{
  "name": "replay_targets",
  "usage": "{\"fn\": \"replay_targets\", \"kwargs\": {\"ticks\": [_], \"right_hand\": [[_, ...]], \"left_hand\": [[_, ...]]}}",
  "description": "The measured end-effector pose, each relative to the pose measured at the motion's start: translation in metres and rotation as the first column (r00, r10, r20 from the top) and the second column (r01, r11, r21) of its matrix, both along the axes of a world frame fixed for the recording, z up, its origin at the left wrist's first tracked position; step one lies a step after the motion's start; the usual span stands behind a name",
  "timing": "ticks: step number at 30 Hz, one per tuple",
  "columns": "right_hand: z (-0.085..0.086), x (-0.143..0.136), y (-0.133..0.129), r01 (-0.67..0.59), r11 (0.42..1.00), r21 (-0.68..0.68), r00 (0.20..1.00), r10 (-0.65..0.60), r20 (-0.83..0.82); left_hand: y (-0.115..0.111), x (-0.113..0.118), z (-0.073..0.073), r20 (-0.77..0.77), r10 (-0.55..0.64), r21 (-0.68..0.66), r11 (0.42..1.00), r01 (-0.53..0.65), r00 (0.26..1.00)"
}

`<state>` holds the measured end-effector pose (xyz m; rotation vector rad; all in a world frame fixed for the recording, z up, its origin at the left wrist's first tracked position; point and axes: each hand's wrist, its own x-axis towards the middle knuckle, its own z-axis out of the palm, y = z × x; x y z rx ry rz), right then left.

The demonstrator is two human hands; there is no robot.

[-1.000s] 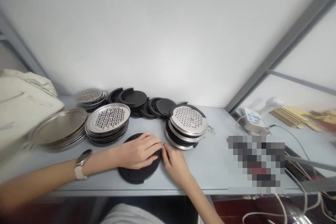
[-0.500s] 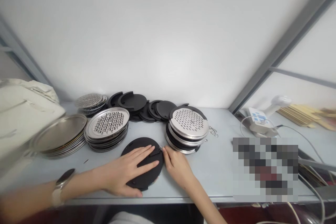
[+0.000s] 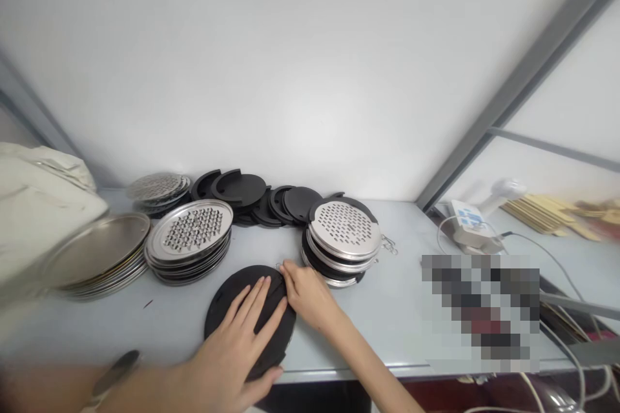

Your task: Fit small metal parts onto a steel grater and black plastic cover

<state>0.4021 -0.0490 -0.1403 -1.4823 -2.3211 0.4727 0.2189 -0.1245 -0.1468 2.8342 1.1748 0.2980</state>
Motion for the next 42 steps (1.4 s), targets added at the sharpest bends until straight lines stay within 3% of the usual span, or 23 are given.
{"fn": "replay_targets", "kwargs": {"ticks": [5, 14, 19, 26, 42], "right_hand": [[0.004, -0.007, 0.014, -0.053, 0.999, -0.009, 0.997, 0.053, -0.053], [-0.001, -0.011, 0.012, -0.026, 0.983, 0.183, 0.988, 0.052, -0.143], [0.000, -0.011, 0.013, -0.026, 0.988, 0.152, 0.975, 0.059, -0.214], [0.000, -0.011, 0.010, -0.043, 0.986, 0.160, 0.996, 0.056, -0.076], [-0.005, -0.011, 0.016, -0.146, 0.987, 0.064, 0.988, 0.149, -0.043]], "left_hand": [[0.003, 0.006, 0.001, -0.037, 0.054, 0.052, 0.997, -0.052, 0.998], [0.010, 0.033, -0.002, -0.190, 0.292, 0.132, 0.954, -0.270, 0.937], [0.008, 0.033, -0.003, -0.266, 0.291, 0.153, 0.954, -0.258, 0.919], [-0.001, 0.022, -0.006, -0.239, 0.326, 0.144, 0.943, -0.299, 0.915], [0.000, 0.022, 0.013, -0.489, 0.256, 0.150, 0.966, -0.209, 0.834]]}}
